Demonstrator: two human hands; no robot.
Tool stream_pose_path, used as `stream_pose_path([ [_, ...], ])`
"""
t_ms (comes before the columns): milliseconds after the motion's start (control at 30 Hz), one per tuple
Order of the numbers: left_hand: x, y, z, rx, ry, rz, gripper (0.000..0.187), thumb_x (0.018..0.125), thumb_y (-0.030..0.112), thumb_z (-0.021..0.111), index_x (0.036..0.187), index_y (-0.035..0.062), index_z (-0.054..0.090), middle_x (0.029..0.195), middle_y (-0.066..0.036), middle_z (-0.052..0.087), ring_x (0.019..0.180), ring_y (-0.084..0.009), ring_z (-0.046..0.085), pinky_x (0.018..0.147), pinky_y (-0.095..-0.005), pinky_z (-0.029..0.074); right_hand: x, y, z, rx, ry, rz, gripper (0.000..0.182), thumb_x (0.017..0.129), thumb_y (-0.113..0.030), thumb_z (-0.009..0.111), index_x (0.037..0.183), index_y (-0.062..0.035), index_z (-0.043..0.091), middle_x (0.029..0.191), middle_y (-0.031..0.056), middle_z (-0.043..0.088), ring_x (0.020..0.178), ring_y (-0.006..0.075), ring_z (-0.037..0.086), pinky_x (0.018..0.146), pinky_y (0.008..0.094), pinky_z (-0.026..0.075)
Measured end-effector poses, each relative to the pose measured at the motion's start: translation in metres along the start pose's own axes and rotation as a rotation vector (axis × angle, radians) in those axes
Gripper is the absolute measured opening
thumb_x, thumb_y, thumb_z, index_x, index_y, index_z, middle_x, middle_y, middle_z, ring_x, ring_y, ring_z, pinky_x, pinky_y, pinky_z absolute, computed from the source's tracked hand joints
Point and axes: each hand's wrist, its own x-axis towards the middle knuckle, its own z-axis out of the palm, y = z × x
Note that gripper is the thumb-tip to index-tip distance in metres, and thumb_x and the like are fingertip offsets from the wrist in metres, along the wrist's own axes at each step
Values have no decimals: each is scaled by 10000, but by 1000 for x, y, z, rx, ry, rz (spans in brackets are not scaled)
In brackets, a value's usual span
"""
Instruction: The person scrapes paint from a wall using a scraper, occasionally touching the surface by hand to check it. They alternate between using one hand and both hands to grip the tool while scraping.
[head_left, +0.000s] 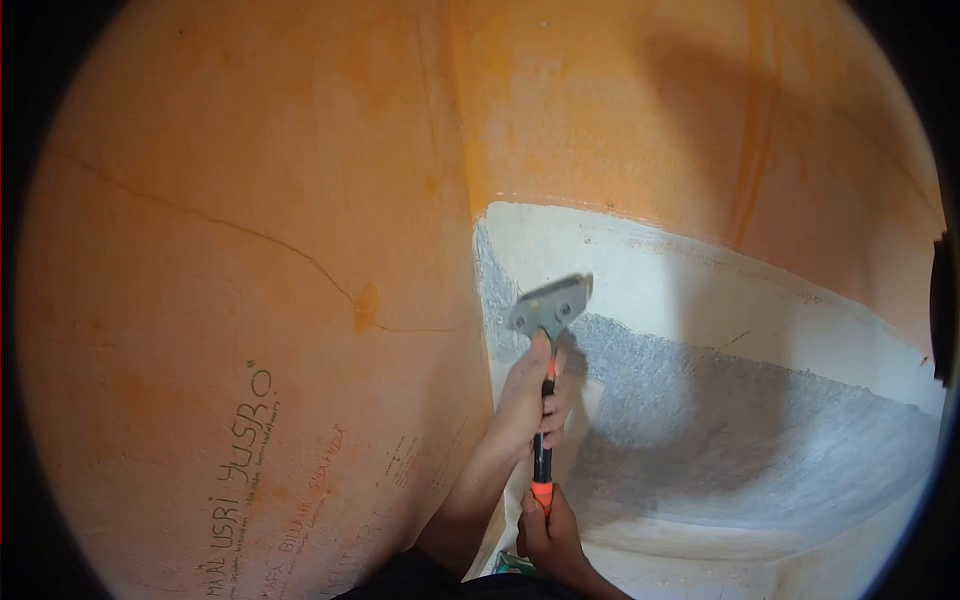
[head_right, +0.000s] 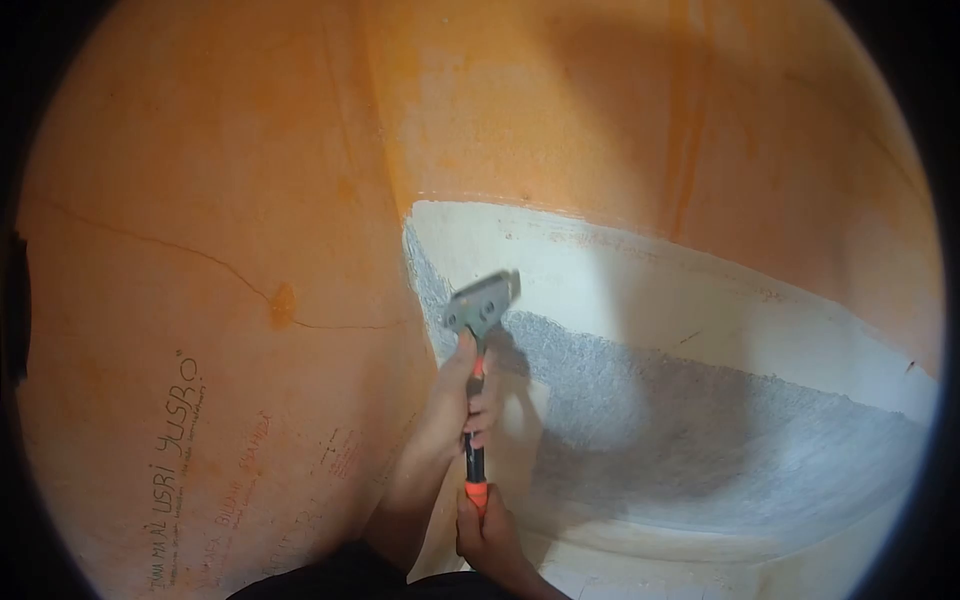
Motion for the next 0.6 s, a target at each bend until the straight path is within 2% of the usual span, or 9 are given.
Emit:
stream_pose_path([
  [167,0,-5,-7,-7,-16,-12,474,968,636,353,864,177,404,533,61,300,347,-46,248,290,-225,229,0,8,4,-103,8,-27,119,1004,-164,453,986,-50,424,593,0,475,459,78,471,436,263,394],
  [267,-4,1,-1,-19,35,-6,462,983,624,314,885,189,435,521,71,282,337,-42,231,281,-219,228,-2,-10,2,-168,2,-78,135,999,-168,466,1006,-38,434,584,-2,483,462,81,486,443,266,404],
  [333,-3,0,2,-33,57,14,458,986,622,303,893,194,437,516,73,274,333,-42,219,274,-218,221,-5,-21,-3,-178,8,29,217,963,-216,531,982,-8,472,637,143,576,543,282,606,523,405,446],
  [600,-3,-3,-4,-60,-22,9,509,953,673,321,861,177,395,526,68,282,338,-42,235,279,-220,226,-10,-17,-3,-211,8,32,238,954,-213,545,1022,-3,458,645,162,581,562,309,624,527,405,459],
])
